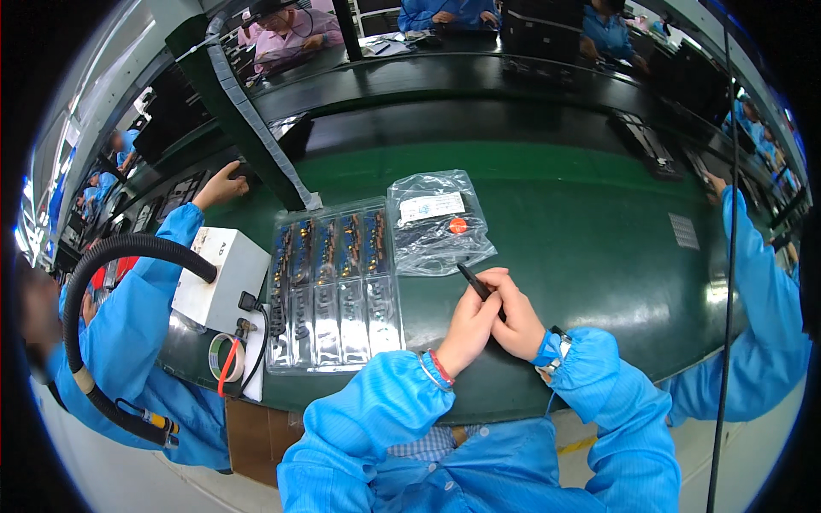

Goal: Assembling internal ribbon cables and components into an electronics tablet chassis.

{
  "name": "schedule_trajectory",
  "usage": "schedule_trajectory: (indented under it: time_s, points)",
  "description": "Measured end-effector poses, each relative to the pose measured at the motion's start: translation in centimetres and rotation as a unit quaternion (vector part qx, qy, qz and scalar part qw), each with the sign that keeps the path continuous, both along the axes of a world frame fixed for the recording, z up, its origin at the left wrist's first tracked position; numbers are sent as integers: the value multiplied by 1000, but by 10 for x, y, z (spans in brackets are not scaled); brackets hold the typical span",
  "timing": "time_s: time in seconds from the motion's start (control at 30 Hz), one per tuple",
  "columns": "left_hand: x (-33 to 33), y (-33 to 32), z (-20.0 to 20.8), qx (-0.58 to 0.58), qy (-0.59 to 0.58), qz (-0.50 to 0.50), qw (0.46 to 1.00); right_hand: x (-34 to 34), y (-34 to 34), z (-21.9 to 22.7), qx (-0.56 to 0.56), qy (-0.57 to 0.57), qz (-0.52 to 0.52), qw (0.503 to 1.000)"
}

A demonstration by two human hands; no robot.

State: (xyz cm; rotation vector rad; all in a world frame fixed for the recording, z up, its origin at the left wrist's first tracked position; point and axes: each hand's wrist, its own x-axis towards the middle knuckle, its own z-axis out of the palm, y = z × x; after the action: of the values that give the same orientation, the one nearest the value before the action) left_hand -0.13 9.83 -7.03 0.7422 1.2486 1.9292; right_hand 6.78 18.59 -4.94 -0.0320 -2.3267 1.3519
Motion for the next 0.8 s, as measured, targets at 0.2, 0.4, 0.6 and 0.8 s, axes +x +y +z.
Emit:
schedule_trajectory:
  time_s: [0.2,0.4,0.6,0.8]
  points:
    - [1,-4,7,23,-35,-18,999,-2,-4,6,17,8,9,1000]
    - [1,-4,19,27,40,-19,999,-21,42,10,-363,31,-22,931]
    - [8,-2,30,-32,59,-66,995,-12,261,19,-503,201,-292,788]
    - [0,-12,28,-120,170,-72,976,-31,367,14,-452,175,-520,703]
